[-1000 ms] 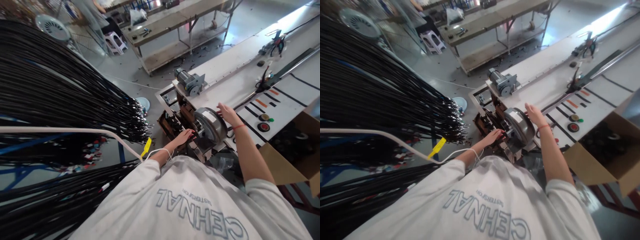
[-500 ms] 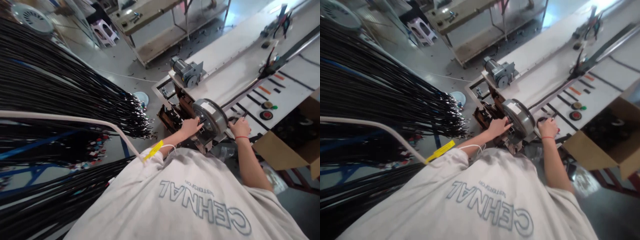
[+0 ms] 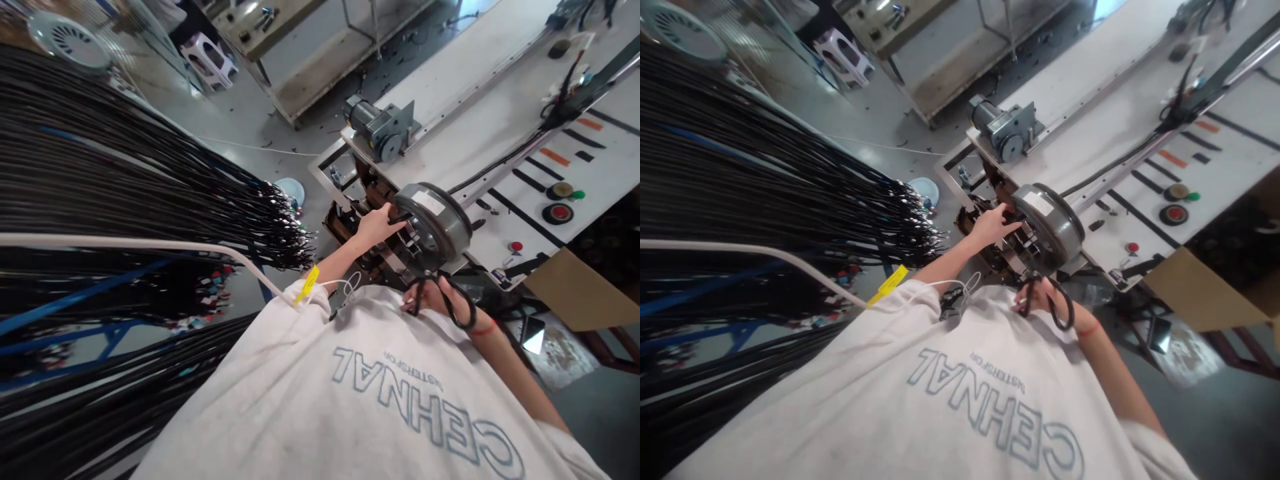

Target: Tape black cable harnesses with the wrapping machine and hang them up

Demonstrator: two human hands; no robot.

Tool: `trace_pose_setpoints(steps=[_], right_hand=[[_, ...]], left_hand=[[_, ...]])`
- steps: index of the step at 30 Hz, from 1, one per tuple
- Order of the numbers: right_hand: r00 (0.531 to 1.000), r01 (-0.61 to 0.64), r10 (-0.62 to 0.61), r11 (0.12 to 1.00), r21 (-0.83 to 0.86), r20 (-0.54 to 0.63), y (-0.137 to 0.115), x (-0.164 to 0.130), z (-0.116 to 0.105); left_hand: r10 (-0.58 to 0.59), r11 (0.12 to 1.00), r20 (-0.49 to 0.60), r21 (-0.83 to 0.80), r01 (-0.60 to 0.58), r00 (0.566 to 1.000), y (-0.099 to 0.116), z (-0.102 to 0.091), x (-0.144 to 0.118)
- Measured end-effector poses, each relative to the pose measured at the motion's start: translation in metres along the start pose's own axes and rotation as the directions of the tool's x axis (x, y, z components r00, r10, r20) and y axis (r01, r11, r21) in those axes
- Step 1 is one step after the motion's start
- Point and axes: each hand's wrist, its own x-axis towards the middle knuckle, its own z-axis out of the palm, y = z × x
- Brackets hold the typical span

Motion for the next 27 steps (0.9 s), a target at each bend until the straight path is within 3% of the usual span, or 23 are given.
trace_pose_setpoints(steps=[2,4,6,8,9,10,11,12,14,15,17,18,19,20,21,23,25,27], right_hand=[[0.985,-0.103,0.084,0.987,0.122,0.152,-0.007,0.041,0.012],[0.992,-0.112,0.104,0.985,0.130,0.070,-0.011,0.071,0.013],[0.992,-0.113,0.116,0.991,0.078,-0.047,-0.009,0.076,0.011],[0.992,-0.103,0.104,0.994,0.024,-0.076,-0.004,0.054,0.006],[0.993,-0.075,0.075,0.997,0.003,-0.086,0.000,0.035,0.003],[0.992,-0.028,0.025,1.000,-0.015,-0.127,0.004,0.016,-0.003],[0.977,0.023,-0.031,0.999,-0.039,-0.210,0.007,-0.002,-0.010],[0.944,0.056,-0.079,0.995,-0.080,-0.322,0.010,-0.018,-0.021],[0.817,-0.009,-0.127,0.972,-0.234,-0.562,0.012,-0.038,-0.049],[0.731,-0.122,-0.139,0.937,-0.328,-0.668,0.012,-0.041,-0.065],[0.540,-0.427,-0.194,0.775,-0.465,-0.819,0.010,-0.037,-0.097],[0.469,-0.556,-0.238,0.669,-0.493,-0.851,0.008,-0.032,-0.110],[0.427,-0.644,-0.279,0.573,-0.506,-0.860,0.005,-0.025,-0.122],[0.421,-0.692,-0.312,0.497,-0.523,-0.852,0.002,-0.019,-0.132],[0.451,-0.701,-0.336,0.440,-0.561,-0.827,-0.003,-0.012,-0.140],[0.538,-0.658,-0.377,0.371,-0.655,-0.754,-0.017,-0.002,-0.154],[0.542,-0.637,-0.428,0.352,-0.686,-0.723,-0.038,0.003,-0.173],[0.448,-0.677,-0.469,0.378,-0.632,-0.761,-0.065,0.003,-0.197]], left_hand=[[0.013,0.999,-0.013,0.046,-0.013,1.000,0.001,-0.005,0.001],[0.042,0.990,-0.074,0.139,-0.032,0.996,0.000,-0.008,0.003],[0.046,0.973,-0.163,0.230,-0.007,0.986,-0.006,-0.009,0.008],[0.000,0.967,-0.197,0.248,0.050,0.980,-0.016,-0.009,0.014],[-0.029,0.977,-0.145,0.207,0.059,0.989,-0.021,-0.009,0.017],[-0.042,0.992,-0.027,0.119,0.045,0.999,-0.026,-0.007,0.018],[-0.025,0.999,0.132,-0.024,0.028,0.991,-0.030,-0.004,0.018],[0.027,0.978,0.301,-0.205,0.037,0.953,-0.033,0.000,0.016],[0.181,0.812,0.522,-0.558,0.173,0.834,-0.032,0.013,0.008],[0.236,0.679,0.541,-0.686,0.261,0.807,-0.030,0.021,0.002],[0.265,0.381,0.459,-0.858,0.345,0.848,-0.021,0.037,-0.011],[0.262,0.231,0.390,-0.913,0.335,0.883,-0.017,0.043,-0.017],[0.243,0.089,0.322,-0.947,0.310,0.915,-0.012,0.048,-0.021],[0.218,-0.033,0.287,-0.953,0.301,0.933,-0.009,0.052,-0.024],[0.200,-0.131,0.299,-0.936,0.328,0.933,-0.006,0.053,-0.025],[0.218,-0.244,0.430,-0.845,0.476,0.876,-0.001,0.053,-0.021],[0.307,-0.227,0.563,-0.740,0.634,0.767,0.004,0.052,-0.012],[0.399,-0.102,0.602,-0.720,0.686,0.692,0.012,0.051,-0.004]])
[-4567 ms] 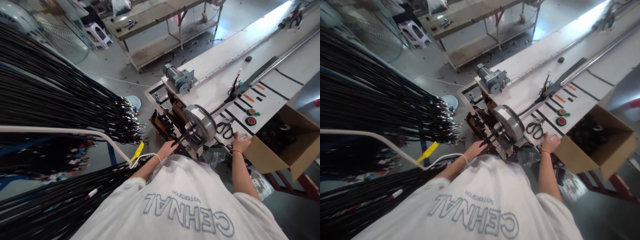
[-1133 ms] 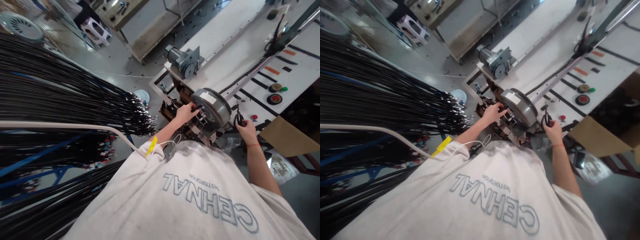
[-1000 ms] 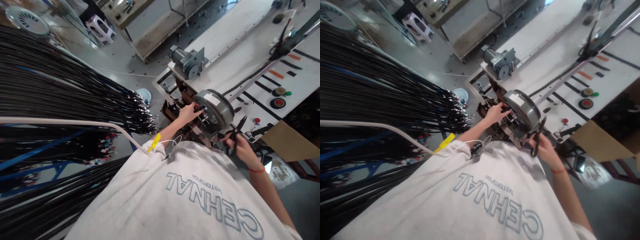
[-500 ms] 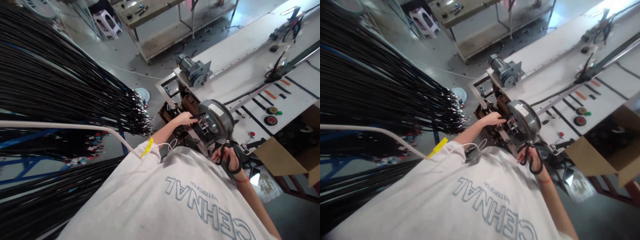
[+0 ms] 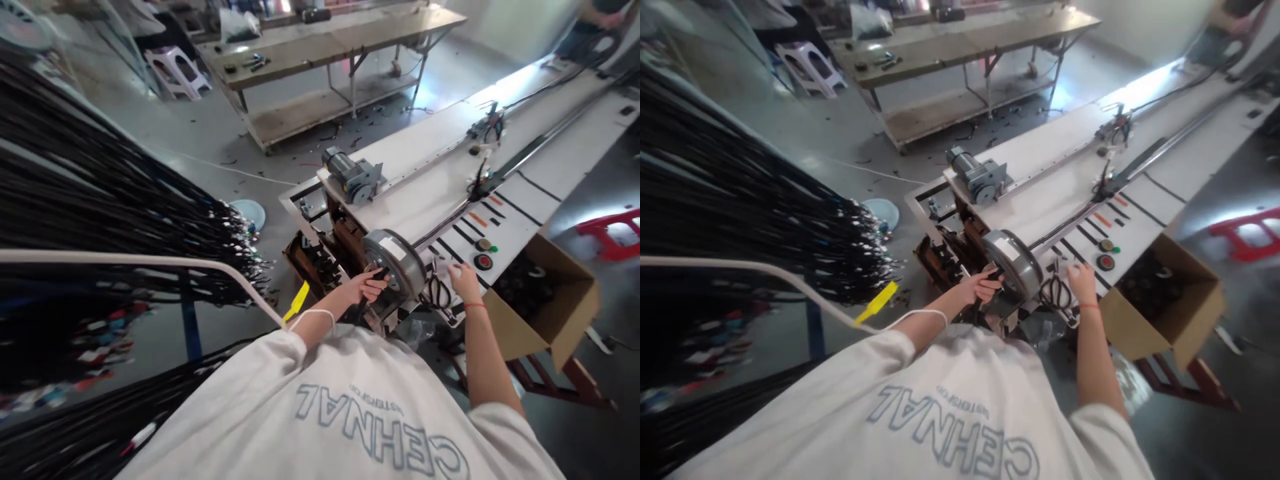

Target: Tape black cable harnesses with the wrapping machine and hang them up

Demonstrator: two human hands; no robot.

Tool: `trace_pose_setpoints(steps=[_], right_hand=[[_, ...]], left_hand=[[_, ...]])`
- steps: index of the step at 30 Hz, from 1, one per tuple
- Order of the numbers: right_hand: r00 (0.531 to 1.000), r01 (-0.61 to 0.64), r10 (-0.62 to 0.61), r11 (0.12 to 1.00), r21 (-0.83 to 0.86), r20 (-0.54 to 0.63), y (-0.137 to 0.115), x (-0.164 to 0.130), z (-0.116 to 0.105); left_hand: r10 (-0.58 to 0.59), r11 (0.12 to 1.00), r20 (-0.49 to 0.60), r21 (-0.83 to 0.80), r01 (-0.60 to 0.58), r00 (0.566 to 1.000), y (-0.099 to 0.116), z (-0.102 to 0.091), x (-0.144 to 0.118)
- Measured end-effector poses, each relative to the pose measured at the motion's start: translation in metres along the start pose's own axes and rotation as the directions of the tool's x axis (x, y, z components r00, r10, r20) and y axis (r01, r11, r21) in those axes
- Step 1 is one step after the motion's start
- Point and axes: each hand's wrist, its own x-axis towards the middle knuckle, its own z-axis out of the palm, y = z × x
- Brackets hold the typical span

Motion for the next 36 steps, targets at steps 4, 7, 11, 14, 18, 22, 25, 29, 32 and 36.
trace_pose_setpoints(steps=[4,7,11,14,18,22,25,29,32,36], right_hand=[[0.966,-0.219,0.217,0.976,-0.001,-0.139,0.024,0.060,-0.036],[0.937,-0.331,0.329,0.944,-0.002,-0.116,0.040,0.086,-0.044],[0.920,-0.390,0.389,0.921,-0.015,-0.040,0.051,0.096,-0.036],[0.923,-0.386,0.385,0.922,-0.030,-0.020,0.055,0.095,-0.031],[0.920,-0.392,0.392,0.919,-0.040,-0.010,0.056,0.092,-0.030],[0.921,-0.390,0.390,0.920,-0.042,0.003,0.056,0.091,-0.034],[0.922,-0.387,0.388,0.921,-0.041,0.012,0.055,0.089,-0.037],[0.924,-0.381,0.382,0.924,-0.034,0.019,0.054,0.089,-0.037],[0.926,-0.377,0.377,0.926,-0.025,0.013,0.055,0.090,-0.035],[0.929,-0.370,0.370,0.929,-0.020,0.001,0.056,0.091,-0.031]], left_hand=[[0.175,0.821,-0.042,0.558,-0.122,0.984,-0.001,0.010,0.008],[0.400,0.452,-0.091,0.885,-0.110,0.912,-0.007,0.012,0.005],[0.639,0.212,-0.076,0.974,-0.080,0.766,-0.014,0.006,0.001],[0.609,0.331,-0.135,0.939,-0.096,0.781,-0.022,-0.004,0.000],[0.448,0.524,-0.244,0.851,-0.032,0.860,-0.032,-0.021,-0.008],[0.135,0.557,-0.185,0.827,0.080,0.973,-0.022,-0.034,-0.038],[-0.221,0.504,-0.169,0.823,0.261,0.961,-0.011,-0.046,-0.066],[-0.061,0.234,-0.401,0.884,0.404,0.914,-0.021,-0.067,-0.089],[0.214,0.284,-0.361,0.912,0.295,0.908,-0.044,-0.073,-0.092],[0.434,0.505,-0.344,0.858,0.091,0.833,-0.073,-0.066,-0.084]])
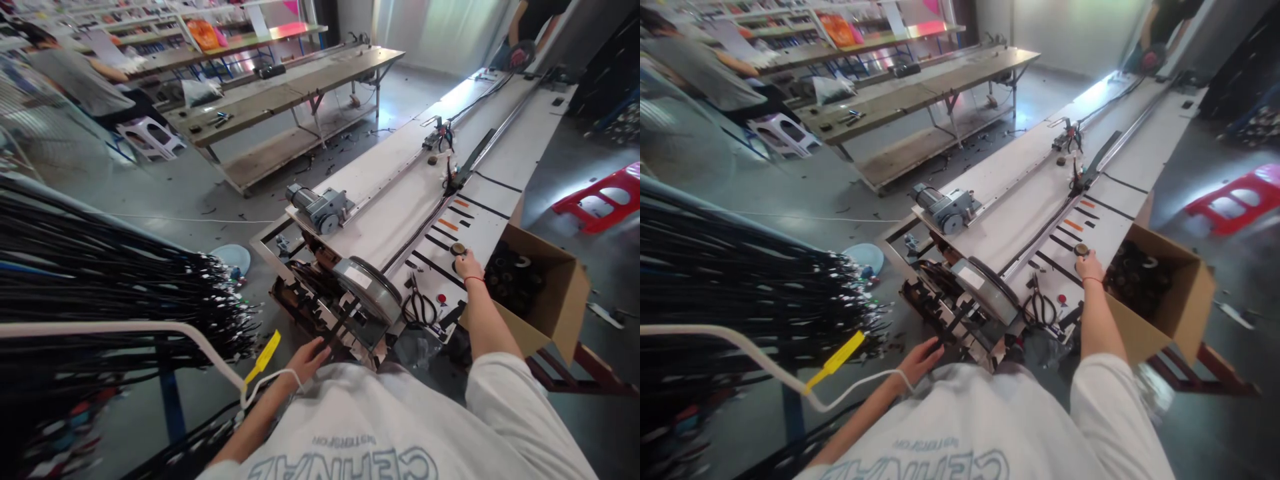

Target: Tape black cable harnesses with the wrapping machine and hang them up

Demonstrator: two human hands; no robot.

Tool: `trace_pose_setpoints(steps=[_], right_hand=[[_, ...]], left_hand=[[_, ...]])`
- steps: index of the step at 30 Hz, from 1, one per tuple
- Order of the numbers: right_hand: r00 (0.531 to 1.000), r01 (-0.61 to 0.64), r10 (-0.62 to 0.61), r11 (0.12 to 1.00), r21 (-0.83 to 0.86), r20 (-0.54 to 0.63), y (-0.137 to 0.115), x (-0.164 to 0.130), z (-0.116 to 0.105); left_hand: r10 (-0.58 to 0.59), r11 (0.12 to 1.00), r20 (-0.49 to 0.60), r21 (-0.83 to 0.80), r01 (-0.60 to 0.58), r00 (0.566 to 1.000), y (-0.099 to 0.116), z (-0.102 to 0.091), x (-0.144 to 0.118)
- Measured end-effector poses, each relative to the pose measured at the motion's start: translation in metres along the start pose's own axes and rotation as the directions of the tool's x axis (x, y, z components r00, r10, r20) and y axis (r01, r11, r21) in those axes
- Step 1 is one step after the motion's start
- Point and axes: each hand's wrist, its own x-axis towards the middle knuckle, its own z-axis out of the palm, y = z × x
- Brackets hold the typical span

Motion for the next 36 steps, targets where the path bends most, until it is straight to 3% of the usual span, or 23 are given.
trace_pose_setpoints(steps=[2,5,9,12,14,16,18,20,22,24,26,27,28,31,36], right_hand=[[1.000,0.004,-0.004,1.000,0.000,0.000,0.000,0.000,0.001],[1.000,0.006,-0.006,1.000,0.004,0.002,0.000,-0.002,-0.001],[1.000,-0.004,0.003,1.000,0.030,0.015,-0.002,-0.004,-0.009],[1.000,0.000,-0.001,0.997,0.074,0.008,-0.010,-0.007,-0.018],[0.999,0.027,-0.023,0.994,0.105,-0.035,-0.018,-0.020,-0.023],[0.985,0.129,-0.105,0.974,0.185,-0.137,-0.025,-0.051,-0.022],[0.928,0.337,-0.246,0.874,0.349,-0.279,-0.030,-0.102,-0.011],[0.845,0.534,-0.396,0.654,0.537,-0.358,-0.033,-0.169,0.009],[0.753,0.607,-0.594,0.462,0.646,-0.282,-0.036,-0.236,0.034],[0.599,0.641,-0.779,0.326,0.695,-0.186,-0.045,-0.284,0.058],[0.474,0.713,-0.864,0.264,0.650,-0.169,-0.062,-0.304,0.080],[0.461,0.752,-0.869,0.273,0.601,-0.182,-0.073,-0.304,0.091],[0.480,0.776,-0.856,0.311,0.548,-0.194,-0.085,-0.299,0.102],[0.612,0.737,-0.773,0.484,0.472,-0.164,-0.116,-0.274,0.128],[0.643,0.719,-0.752,0.526,0.455,-0.146,-0.124,-0.254,0.139]], left_hand=[[-0.002,0.996,-0.048,-0.089,-0.002,0.999,0.002,0.010,0.000],[0.001,0.991,-0.011,-0.137,-0.003,1.000,0.011,0.017,0.004],[0.086,0.995,0.033,-0.058,-0.084,0.996,0.030,0.018,0.015],[0.131,0.991,0.001,-0.027,-0.130,0.991,0.041,0.020,0.024],[0.153,0.988,-0.016,-0.011,-0.153,0.988,0.043,0.022,0.029],[0.168,0.986,-0.011,0.021,-0.168,0.986,0.042,0.024,0.032],[0.170,0.984,-0.003,0.045,-0.170,0.985,0.040,0.026,0.034],[0.165,0.986,-0.012,0.042,-0.164,0.986,0.037,0.026,0.035],[0.158,0.987,-0.050,0.019,-0.157,0.986,0.037,0.024,0.036],[0.154,0.987,-0.108,-0.018,-0.157,0.982,0.037,0.019,0.039],[0.167,0.983,-0.152,-0.057,-0.177,0.974,0.039,0.012,0.043],[0.183,0.978,-0.156,-0.074,-0.196,0.971,0.039,0.008,0.045],[0.203,0.972,-0.148,-0.086,-0.217,0.968,0.040,0.004,0.046],[0.252,0.960,-0.103,-0.096,-0.262,0.962,0.042,-0.004,0.048],[0.279,0.953,-0.099,-0.091,-0.288,0.955,0.039,-0.003,0.050]])
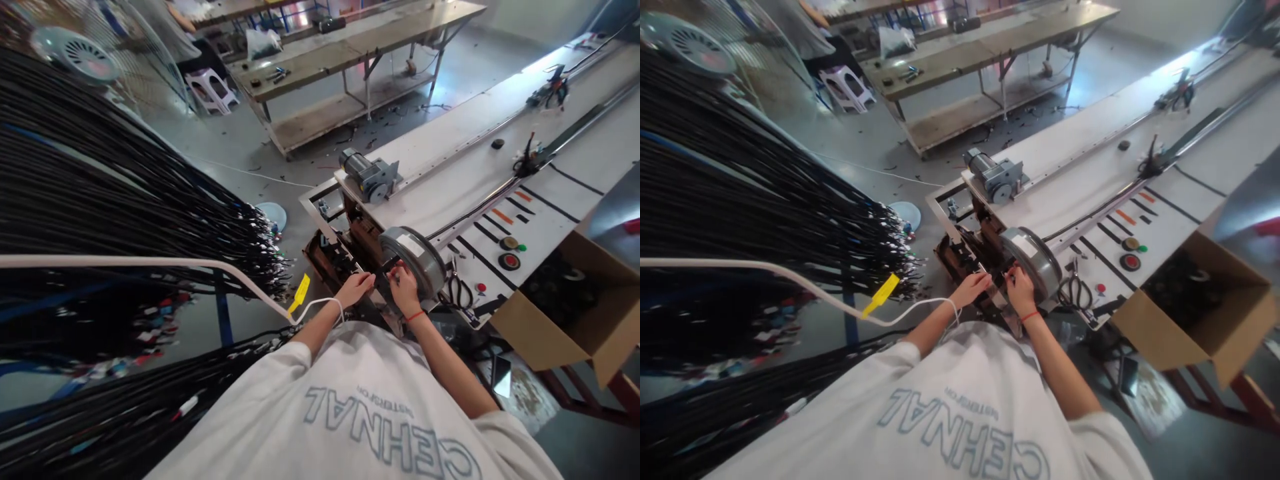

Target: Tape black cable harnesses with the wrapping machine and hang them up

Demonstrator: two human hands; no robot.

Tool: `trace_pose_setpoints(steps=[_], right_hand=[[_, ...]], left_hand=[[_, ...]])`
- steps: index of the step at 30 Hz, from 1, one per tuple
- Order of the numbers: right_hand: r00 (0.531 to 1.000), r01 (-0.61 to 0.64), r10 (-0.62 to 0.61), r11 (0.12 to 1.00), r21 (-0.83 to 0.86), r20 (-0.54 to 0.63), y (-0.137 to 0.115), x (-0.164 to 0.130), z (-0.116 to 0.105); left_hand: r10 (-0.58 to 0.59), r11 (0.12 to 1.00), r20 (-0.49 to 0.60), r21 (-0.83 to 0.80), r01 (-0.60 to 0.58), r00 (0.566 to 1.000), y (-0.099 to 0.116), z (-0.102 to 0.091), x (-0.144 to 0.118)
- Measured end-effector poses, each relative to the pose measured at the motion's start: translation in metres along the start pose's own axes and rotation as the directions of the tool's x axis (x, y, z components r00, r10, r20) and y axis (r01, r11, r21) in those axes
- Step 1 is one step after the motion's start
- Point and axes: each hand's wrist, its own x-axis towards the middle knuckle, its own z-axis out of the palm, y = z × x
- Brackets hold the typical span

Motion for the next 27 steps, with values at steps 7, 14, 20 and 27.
trace_pose_setpoints(steps=[7,14,20,27], right_hand=[[0.993,0.113,-0.109,0.987,-0.117,0.039,0.001,-0.006,-0.004],[0.985,0.164,-0.170,0.968,-0.188,-0.013,0.004,-0.013,-0.001],[0.994,0.084,-0.092,0.987,-0.136,-0.056,0.003,-0.011,-0.001],[0.989,0.100,-0.102,0.995,-0.024,-0.105,-0.004,-0.013,-0.010]], left_hand=[[0.038,0.999,-0.017,-0.020,-0.038,0.999,-0.006,0.002,0.005],[0.037,0.999,-0.016,-0.017,-0.037,0.999,-0.003,0.003,0.005],[0.060,0.998,0.001,-0.002,-0.060,0.998,-0.001,0.003,0.005],[0.089,0.996,0.008,0.005,-0.089,0.996,-0.007,0.002,0.005]])
